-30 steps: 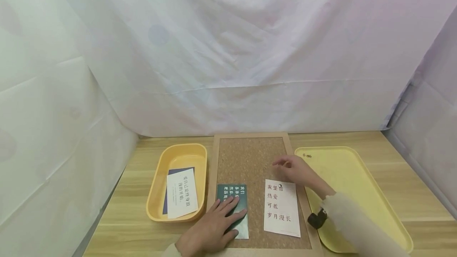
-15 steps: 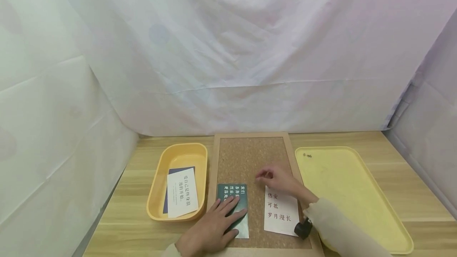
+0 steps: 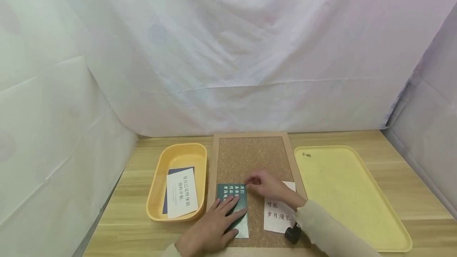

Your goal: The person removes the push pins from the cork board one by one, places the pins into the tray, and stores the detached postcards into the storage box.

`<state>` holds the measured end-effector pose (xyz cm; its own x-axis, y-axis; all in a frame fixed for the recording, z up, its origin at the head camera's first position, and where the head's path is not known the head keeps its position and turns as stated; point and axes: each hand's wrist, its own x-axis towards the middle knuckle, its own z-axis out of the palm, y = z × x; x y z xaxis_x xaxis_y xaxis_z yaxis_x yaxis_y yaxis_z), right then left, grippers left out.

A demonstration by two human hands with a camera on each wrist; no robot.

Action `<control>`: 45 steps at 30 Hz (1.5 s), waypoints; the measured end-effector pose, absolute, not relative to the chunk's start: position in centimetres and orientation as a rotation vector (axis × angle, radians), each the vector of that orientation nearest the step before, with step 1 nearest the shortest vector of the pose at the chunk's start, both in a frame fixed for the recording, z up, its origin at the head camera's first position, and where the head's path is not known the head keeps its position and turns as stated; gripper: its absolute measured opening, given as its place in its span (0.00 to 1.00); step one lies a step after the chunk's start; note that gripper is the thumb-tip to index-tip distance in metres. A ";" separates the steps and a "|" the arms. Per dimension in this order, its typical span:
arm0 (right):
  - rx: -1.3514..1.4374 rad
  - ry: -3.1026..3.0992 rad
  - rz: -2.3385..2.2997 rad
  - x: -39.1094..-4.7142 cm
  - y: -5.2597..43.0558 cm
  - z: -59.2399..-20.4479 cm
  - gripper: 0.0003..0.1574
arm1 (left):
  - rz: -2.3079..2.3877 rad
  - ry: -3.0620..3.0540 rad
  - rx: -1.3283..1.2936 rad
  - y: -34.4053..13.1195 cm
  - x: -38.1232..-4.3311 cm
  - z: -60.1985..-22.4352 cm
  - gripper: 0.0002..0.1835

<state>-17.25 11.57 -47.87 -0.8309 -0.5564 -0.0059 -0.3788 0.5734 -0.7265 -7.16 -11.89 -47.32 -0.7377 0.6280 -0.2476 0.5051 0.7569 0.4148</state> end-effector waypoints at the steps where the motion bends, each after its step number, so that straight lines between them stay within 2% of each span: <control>1: -0.779 2.564 -1.108 -17.2 11.5 -47.9 0.10 | 0.455 2.579 0.868 -11.9 -7.2 -47.3 0.29; 23: -0.798 2.622 -0.985 -16.7 10.3 -47.8 0.12 | 0.421 2.640 0.933 -11.7 -6.9 -47.3 0.29; 35: -0.725 2.606 -1.040 -16.6 10.0 -48.1 0.10 | 0.435 2.655 0.920 -11.8 -6.9 -47.5 0.29; 45: -0.561 2.619 -1.059 -16.2 9.0 -47.8 0.07 | 0.447 2.692 0.999 -11.9 -6.9 -47.5 0.28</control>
<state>-16.19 9.00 -47.76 -0.8915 -0.4432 -0.0939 -0.2533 0.6594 -0.7078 -6.94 -11.86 -47.48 -0.7393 0.6641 -0.1116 0.5925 0.7203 0.3608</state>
